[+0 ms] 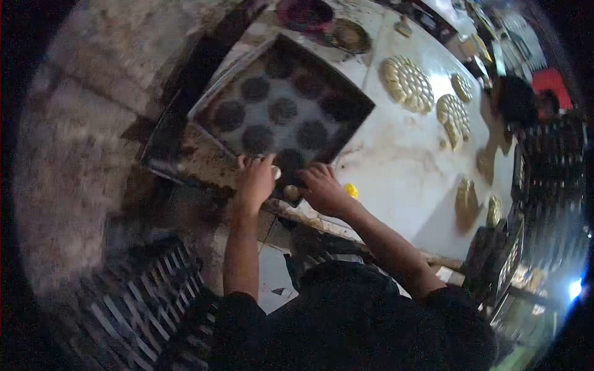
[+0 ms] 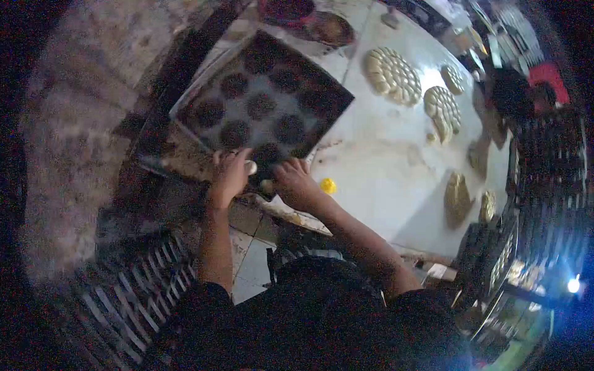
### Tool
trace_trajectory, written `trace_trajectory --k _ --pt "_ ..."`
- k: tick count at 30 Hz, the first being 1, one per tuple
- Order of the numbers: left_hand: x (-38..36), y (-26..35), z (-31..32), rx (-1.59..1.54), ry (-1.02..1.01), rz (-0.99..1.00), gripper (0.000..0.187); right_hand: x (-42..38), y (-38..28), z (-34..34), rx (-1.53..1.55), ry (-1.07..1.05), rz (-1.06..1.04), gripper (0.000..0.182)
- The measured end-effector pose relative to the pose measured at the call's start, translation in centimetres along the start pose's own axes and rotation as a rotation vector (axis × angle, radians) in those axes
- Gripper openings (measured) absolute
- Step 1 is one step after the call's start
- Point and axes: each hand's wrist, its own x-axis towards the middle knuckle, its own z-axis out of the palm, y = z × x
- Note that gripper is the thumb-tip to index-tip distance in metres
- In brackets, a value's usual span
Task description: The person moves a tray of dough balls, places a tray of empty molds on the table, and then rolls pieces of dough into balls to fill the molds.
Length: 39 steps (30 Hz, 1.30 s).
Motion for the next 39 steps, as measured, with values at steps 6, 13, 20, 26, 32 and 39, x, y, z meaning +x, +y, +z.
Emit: trace_trajectory --k 6,13,20,26,32,39 --pt "1.1 -0.3 1.2 -0.161 -0.273 -0.157 0.026 -22.7 9.6 -0.1 0.139 0.548 0.572 0.029" --pt "0.4 7.7 2.7 0.298 -0.013 -0.237 0.053 -48.5 18.3 2.8 0.135 0.920 1.203 0.021" --pt "-1.4 32.4 18.6 -0.312 0.279 0.205 0.041 -59.3 34.3 3.8 0.369 1.171 1.289 0.027" --pt "-10.1 53.8 23.3 -0.307 -0.515 0.426 0.032 -59.5 47.0 -2.0 0.483 1.161 1.388 0.036" --pt "-13.3 54.6 23.2 -0.167 -0.805 0.293 0.034 -54.7 47.7 -2.6 0.546 0.932 1.244 0.052" --pt "-14.8 53.3 20.5 -0.214 -0.657 0.248 0.054 -60.1 38.1 0.9 1.120 0.803 1.143 0.056"
